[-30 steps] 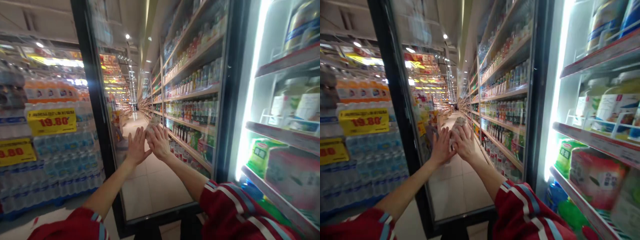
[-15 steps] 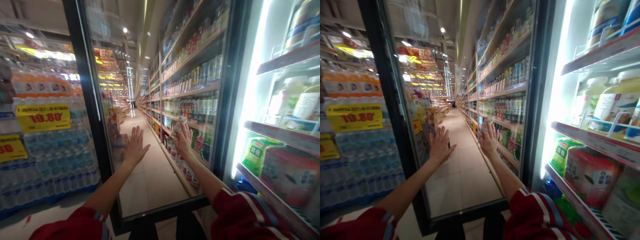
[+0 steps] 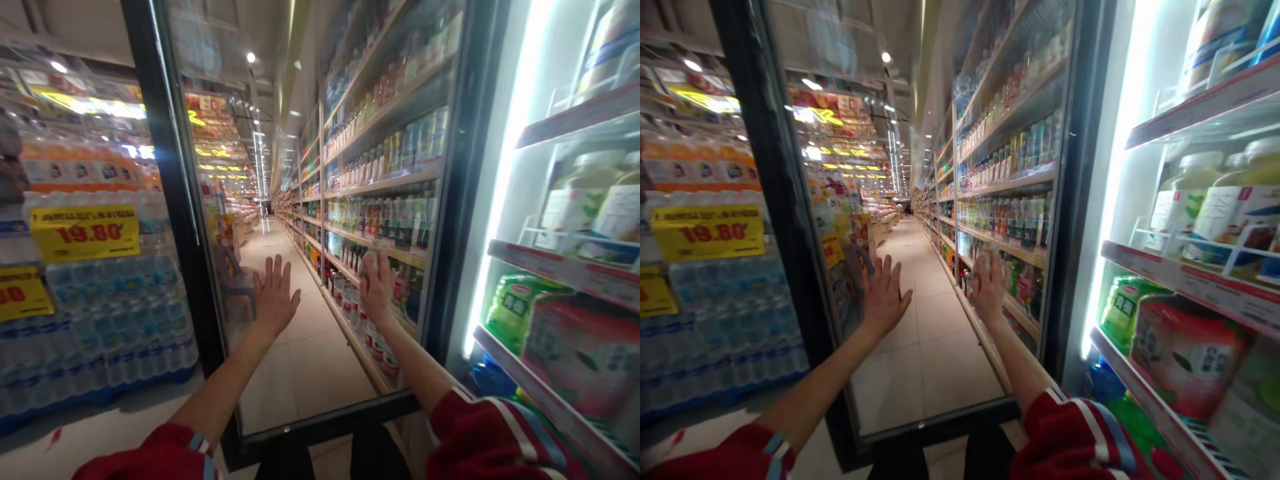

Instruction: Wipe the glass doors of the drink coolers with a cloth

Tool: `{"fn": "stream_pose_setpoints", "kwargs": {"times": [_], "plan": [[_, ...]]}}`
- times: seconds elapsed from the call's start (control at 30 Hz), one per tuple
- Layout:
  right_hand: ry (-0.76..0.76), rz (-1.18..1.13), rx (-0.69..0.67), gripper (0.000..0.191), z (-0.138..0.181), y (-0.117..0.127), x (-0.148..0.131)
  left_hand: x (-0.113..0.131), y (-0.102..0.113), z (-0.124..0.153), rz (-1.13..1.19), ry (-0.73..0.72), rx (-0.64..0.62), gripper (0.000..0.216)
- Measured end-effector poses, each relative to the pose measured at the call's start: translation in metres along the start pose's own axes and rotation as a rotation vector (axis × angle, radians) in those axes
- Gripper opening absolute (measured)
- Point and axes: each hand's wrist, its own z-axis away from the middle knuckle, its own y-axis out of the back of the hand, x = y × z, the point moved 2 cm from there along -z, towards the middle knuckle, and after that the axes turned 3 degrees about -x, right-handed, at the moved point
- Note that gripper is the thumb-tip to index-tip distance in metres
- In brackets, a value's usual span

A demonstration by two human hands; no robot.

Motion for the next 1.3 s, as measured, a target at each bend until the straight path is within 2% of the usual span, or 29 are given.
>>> {"fn": "stream_pose_setpoints", "kwargs": {"times": [0.1,0.23,0.33,0.4,0.5,0.57,0.63,0.8,0.87,0.93,1.03,1.1,1.17,1.3], "plan": [[-0.031,-0.018,0.017,0.045,0.009,0.003,0.002,0.013,-0.003,0.002,0.020,-0.005,-0.042,0.070],[0.183,-0.044,-0.148,0.045,0.026,-0.002,-0.026,0.035,-0.012,0.006,0.024,-0.069,-0.110,0.063],[0.260,-0.018,-0.200,0.045,0.032,-0.001,-0.026,0.050,-0.020,0.011,0.020,-0.156,-0.149,0.059],[0.204,0.009,-0.156,0.047,0.031,0.004,-0.008,0.057,-0.025,0.014,0.018,-0.189,-0.160,0.059],[0.019,0.046,-0.049,0.050,0.030,0.012,0.028,0.063,-0.032,0.016,0.023,-0.175,-0.156,0.060],[-0.063,0.052,-0.002,0.052,0.033,0.015,0.041,0.068,-0.034,0.017,0.034,-0.170,-0.151,0.060],[-0.042,0.039,-0.012,0.054,0.040,0.014,0.038,0.073,-0.036,0.017,0.043,-0.171,-0.153,0.059],[0.146,0.010,-0.182,0.054,0.057,0.005,0.005,0.084,-0.038,0.024,0.059,-0.275,-0.225,0.056],[0.143,0.020,-0.198,0.051,0.058,0.006,0.009,0.085,-0.039,0.028,0.053,-0.299,-0.245,0.055],[0.068,0.042,-0.155,0.050,0.058,0.010,0.029,0.083,-0.040,0.031,0.049,-0.305,-0.251,0.055],[-0.134,0.070,-0.017,0.051,0.060,0.017,0.066,0.082,-0.041,0.035,0.054,-0.303,-0.243,0.055],[-0.204,0.063,0.038,0.053,0.066,0.018,0.076,0.083,-0.042,0.036,0.060,-0.286,-0.247,0.054],[-0.171,0.047,0.017,0.055,0.074,0.016,0.067,0.084,-0.042,0.038,0.067,-0.271,-0.251,0.054],[0.041,0.032,-0.148,0.059,0.091,0.008,0.015,0.084,-0.038,0.045,0.076,-0.254,-0.234,0.055]]}}
